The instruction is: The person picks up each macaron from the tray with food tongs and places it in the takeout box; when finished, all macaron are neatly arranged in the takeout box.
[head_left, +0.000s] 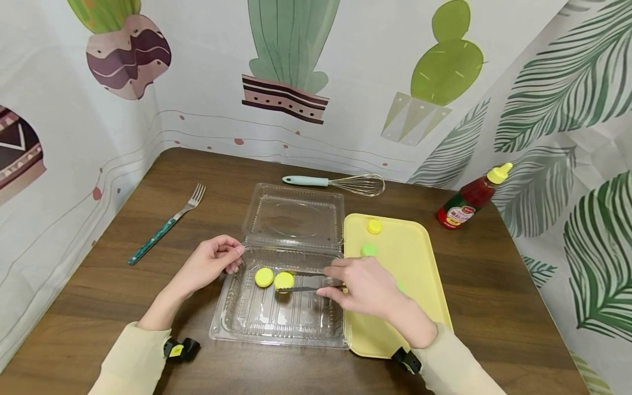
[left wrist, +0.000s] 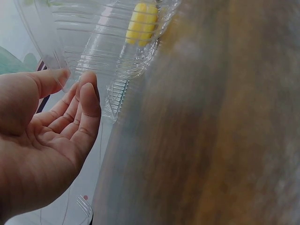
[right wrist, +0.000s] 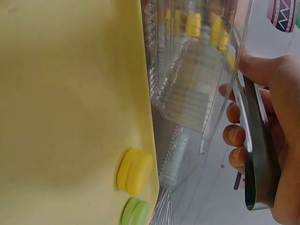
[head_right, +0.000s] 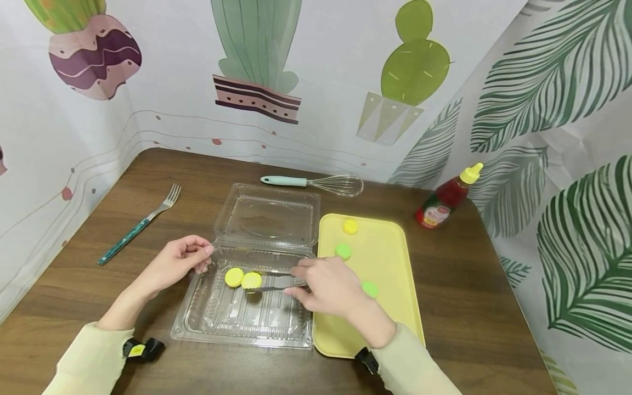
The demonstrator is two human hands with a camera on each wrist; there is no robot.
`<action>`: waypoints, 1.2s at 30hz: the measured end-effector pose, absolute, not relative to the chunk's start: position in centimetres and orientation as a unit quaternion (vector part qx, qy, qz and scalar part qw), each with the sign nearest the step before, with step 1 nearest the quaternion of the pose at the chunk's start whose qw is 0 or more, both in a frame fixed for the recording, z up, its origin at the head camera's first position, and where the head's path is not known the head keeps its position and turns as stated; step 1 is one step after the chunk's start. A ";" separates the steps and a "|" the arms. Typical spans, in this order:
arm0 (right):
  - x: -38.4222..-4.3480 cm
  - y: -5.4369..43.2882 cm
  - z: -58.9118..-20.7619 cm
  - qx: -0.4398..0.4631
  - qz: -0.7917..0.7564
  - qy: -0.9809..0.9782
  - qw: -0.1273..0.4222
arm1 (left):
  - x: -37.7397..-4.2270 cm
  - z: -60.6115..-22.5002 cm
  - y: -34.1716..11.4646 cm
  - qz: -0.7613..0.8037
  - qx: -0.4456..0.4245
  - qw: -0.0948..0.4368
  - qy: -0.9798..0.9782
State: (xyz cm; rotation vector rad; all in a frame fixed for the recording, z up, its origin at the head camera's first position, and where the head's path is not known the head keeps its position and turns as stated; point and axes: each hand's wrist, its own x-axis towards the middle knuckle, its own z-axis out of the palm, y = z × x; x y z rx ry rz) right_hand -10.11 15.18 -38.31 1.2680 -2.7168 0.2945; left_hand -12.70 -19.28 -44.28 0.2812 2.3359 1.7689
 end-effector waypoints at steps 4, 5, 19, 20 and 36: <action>-10.1 14.7 -38.6 0.425 0.096 -0.898 0.055 | -12.7 -44.3 -19.3 0.598 0.097 0.096 0.790; -10.1 14.6 -38.6 0.426 0.095 -0.898 0.052 | -12.7 -44.3 -19.3 0.598 0.098 0.096 0.790; -9.7 13.1 -39.2 0.454 0.095 -0.886 0.026 | -12.5 -43.9 -19.3 0.599 0.101 0.093 0.789; -9.7 13.0 -39.2 0.455 0.093 -0.885 0.025 | -12.5 -43.9 -19.3 0.599 0.102 0.093 0.788; -9.4 11.6 -40.1 0.483 0.088 -0.871 0.029 | -12.5 -43.9 -19.4 0.598 0.102 0.096 0.789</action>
